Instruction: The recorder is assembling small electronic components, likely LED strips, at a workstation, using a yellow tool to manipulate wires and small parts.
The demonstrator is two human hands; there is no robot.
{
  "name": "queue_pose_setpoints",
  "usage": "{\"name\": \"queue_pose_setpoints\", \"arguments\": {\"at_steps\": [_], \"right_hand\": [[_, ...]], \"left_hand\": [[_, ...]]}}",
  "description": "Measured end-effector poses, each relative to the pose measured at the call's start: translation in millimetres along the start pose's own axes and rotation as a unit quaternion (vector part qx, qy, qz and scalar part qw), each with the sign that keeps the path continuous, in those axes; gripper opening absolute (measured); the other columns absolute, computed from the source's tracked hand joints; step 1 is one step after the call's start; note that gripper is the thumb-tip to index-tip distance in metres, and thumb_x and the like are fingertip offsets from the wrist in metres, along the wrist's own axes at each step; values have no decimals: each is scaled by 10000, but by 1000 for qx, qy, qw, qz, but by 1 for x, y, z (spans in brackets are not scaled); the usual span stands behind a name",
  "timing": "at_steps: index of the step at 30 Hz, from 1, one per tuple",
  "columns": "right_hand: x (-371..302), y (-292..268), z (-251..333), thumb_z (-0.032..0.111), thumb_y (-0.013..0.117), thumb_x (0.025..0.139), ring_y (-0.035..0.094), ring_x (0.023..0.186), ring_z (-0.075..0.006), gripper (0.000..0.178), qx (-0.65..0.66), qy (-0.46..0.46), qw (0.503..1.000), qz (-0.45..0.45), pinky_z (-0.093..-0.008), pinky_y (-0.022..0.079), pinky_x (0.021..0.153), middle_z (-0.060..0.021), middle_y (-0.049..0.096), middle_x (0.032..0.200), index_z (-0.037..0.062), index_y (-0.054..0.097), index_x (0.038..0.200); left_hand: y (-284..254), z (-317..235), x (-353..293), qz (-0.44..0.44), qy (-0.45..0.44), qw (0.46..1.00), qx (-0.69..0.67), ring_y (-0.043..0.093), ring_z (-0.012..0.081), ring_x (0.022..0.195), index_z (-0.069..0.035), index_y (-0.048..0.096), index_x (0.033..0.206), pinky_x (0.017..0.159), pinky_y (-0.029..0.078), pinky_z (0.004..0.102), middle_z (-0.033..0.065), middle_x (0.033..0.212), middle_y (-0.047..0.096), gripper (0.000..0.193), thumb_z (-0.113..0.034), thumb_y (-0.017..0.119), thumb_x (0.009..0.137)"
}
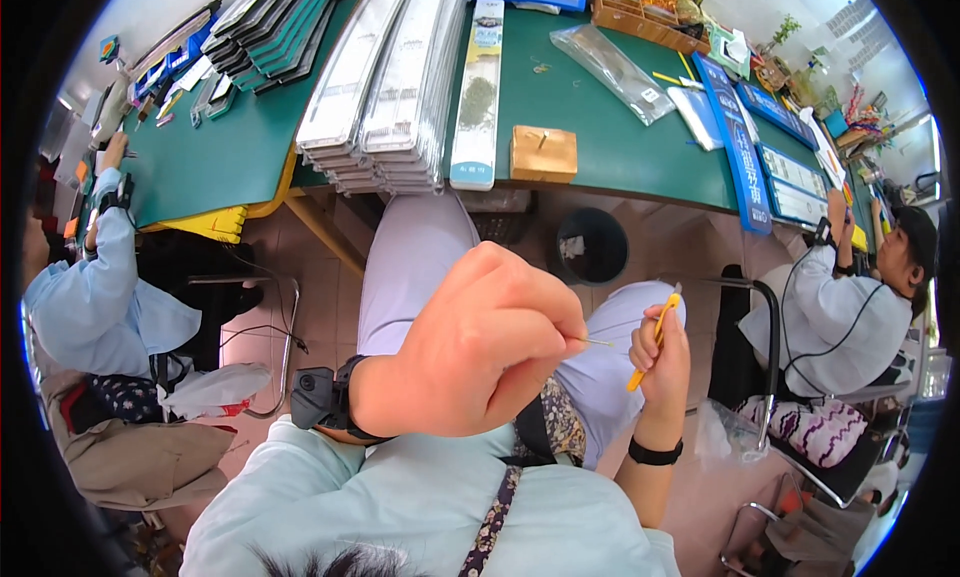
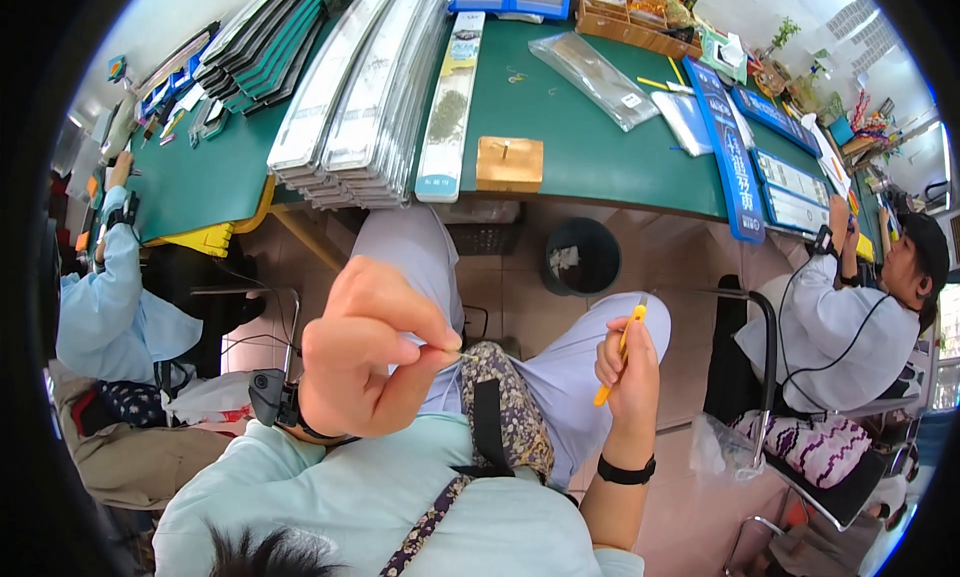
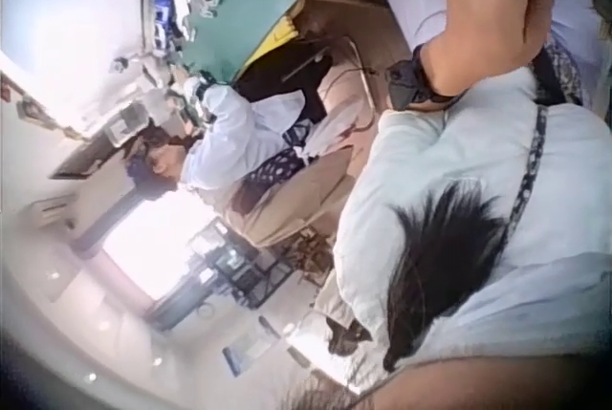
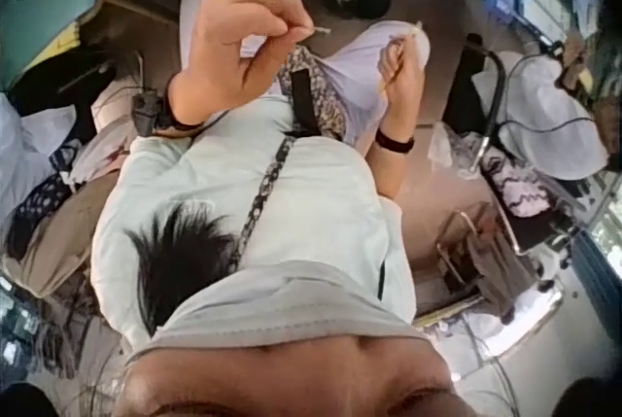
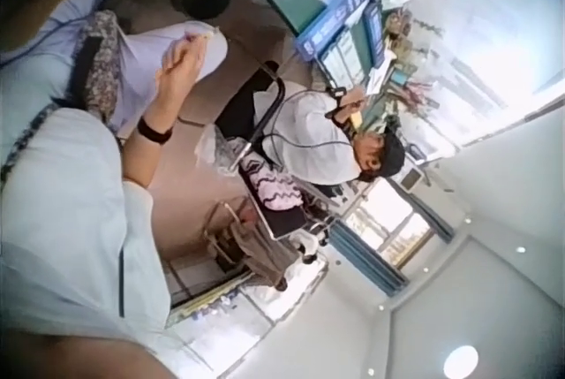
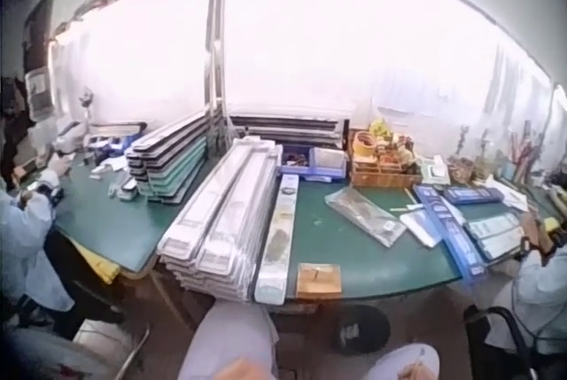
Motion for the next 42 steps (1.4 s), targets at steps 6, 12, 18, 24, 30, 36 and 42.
{"name": "queue_pose_setpoints", "arguments": {"at_steps": [6, 12, 18, 24, 30, 36, 42], "right_hand": [[-46, 86, 42, 66, 548, 856, 334, 487, -33, 120, -77, -59, 992, 77, -184, 253, 443, 28, 402, 591, 5, 513, 953], [-77, 137, 54, -20, 649, 756, 367, 538, -18, 226, -176, -145, 967, 113, -170, 262, 495, 22, 465, 640, -6, 542, 954], [-87, 142, 57, -77, 651, 725, 361, 468, -14, 240, -200, -232, 940, 152, -170, 240, 439, 17, 482, 578, -12, 551, 933], [-89, 147, 59, -120, 628, 709, 386, 443, -21, 238, -259, -320, 901, 136, -174, 254, 414, -9, 504, 550, -21, 548, 910], [-88, 147, 59, -153, 590, 710, 408, 446, -49, 215, -262, -358, 884, 144, -183, 269, 417, -29, 498, 545, -41, 542, 888], [-92, 145, 57, -132, 566, 745, 479, 511, -63, 197, -252, -336, 896, 143, -177, 349, 471, -75, 563, 624, -39, 525, 914], [-93, 140, 54, -108, 556, 771, 506, 560, -59, 194, -223, -318, 908, 159, -173, 378, 508, -87, 593, 702, -36, 509, 945]], "left_hand": [[9, -13, -8, -18, 50, 999, -2, 491, 173, 589, -88, 428, 853, 496, 315, 284, 83, 771, 617, 439, 131, 653, 547], [13, -26, -16, -71, 113, 990, 36, 475, 160, 583, -73, 437, 831, 495, 344, 279, 75, 757, 622, 399, 29, 721, 570], [13, -33, -18, -81, 130, 985, 77, 471, 154, 589, -66, 438, 840, 498, 352, 275, 71, 756, 620, 375, -16, 723, 602], [13, -36, -20, -74, 153, 981, 94, 469, 149, 591, -71, 430, 843, 501, 347, 268, 66, 771, 619, 383, -35, 728, 605], [17, -38, -20, -88, 155, 979, 99, 470, 140, 600, -85, 415, 844, 504, 351, 260, 45, 773, 618, 374, -63, 725, 636], [18, -34, -21, -106, 153, 978, 91, 482, 150, 650, -94, 452, 862, 515, 368, 258, 40, 768, 609, 347, -122, 729, 656], [20, -29, -22, -94, 163, 977, 97, 493, 153, 695, -101, 551, 832, 517, 363, 245, 27, 788, 589, 268, -161, 721, 634]]}}
Point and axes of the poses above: each hand's wrist, its own x-axis towards the middle knuckle, its own y-axis out of the palm, z = x × y, the point moved 2 cm from there along x, towards the middle knuckle
